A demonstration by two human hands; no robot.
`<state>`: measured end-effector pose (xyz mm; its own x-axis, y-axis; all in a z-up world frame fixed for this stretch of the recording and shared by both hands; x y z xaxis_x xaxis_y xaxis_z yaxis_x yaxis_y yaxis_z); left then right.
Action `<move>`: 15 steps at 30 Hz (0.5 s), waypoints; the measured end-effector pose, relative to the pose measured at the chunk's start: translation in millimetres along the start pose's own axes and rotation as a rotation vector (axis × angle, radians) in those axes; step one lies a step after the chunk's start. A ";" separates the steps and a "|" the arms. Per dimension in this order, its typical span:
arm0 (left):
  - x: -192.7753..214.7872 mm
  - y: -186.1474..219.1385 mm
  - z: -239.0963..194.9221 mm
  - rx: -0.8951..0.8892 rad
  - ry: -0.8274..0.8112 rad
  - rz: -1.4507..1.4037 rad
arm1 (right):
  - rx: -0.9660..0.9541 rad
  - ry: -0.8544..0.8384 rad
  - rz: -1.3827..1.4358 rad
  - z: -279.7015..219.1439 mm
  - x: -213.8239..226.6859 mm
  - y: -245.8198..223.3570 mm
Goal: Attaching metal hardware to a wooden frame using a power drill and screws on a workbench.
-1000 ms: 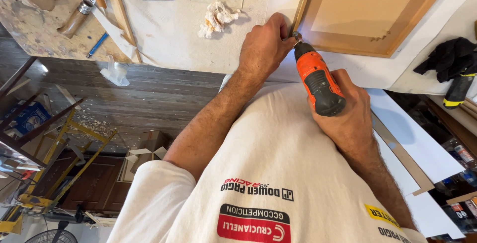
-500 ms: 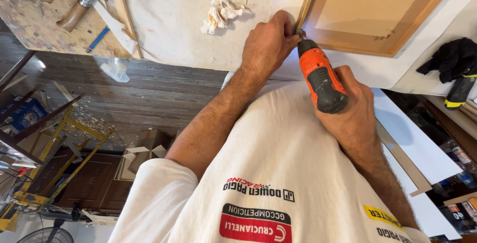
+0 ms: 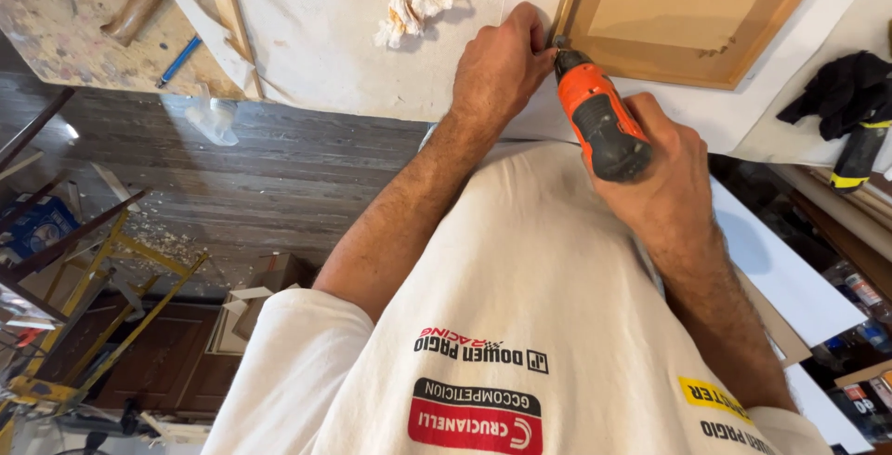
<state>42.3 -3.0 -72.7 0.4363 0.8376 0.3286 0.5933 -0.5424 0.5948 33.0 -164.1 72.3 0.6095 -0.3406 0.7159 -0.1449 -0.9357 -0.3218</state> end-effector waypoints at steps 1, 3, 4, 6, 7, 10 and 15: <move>-0.5 -1.6 -1.0 0.033 0.000 -0.001 | 0.012 0.010 -0.010 -0.7 1.0 -0.7; 1.4 -1.9 -3.2 0.057 0.016 -0.002 | 0.038 0.032 -0.020 0.2 8.2 -2.6; 2.6 -1.4 -5.5 0.061 0.036 -0.001 | 0.050 -0.016 0.015 0.0 10.0 -2.9; 1.1 -2.4 -9.8 0.060 0.065 -0.003 | 0.070 -0.058 0.046 -4.1 15.4 3.8; 0.6 -1.5 -11.3 0.027 0.095 -0.003 | 0.030 -0.035 0.183 -6.9 20.4 14.2; 1.3 -2.2 -8.8 -0.026 0.153 0.008 | 0.150 0.039 0.415 -18.2 39.3 45.2; 5.7 8.0 -24.7 -0.159 0.128 -0.178 | 0.290 0.233 0.644 -43.8 79.4 94.3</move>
<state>32.8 -0.9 -47.9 0.2393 0.9257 0.2928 0.5345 -0.3774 0.7563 33.6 -283.5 126.0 0.2880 -0.8546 0.4321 -0.1865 -0.4927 -0.8500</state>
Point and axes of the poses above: each hand's wrist, its own z-axis towards the middle knuckle, its own x-axis out of the back of the hand, y = z × x, the point moved 8 cm from there along z, towards the middle knuckle, and after that the axes turned 1 degree about -z, right-handed, at the moved point
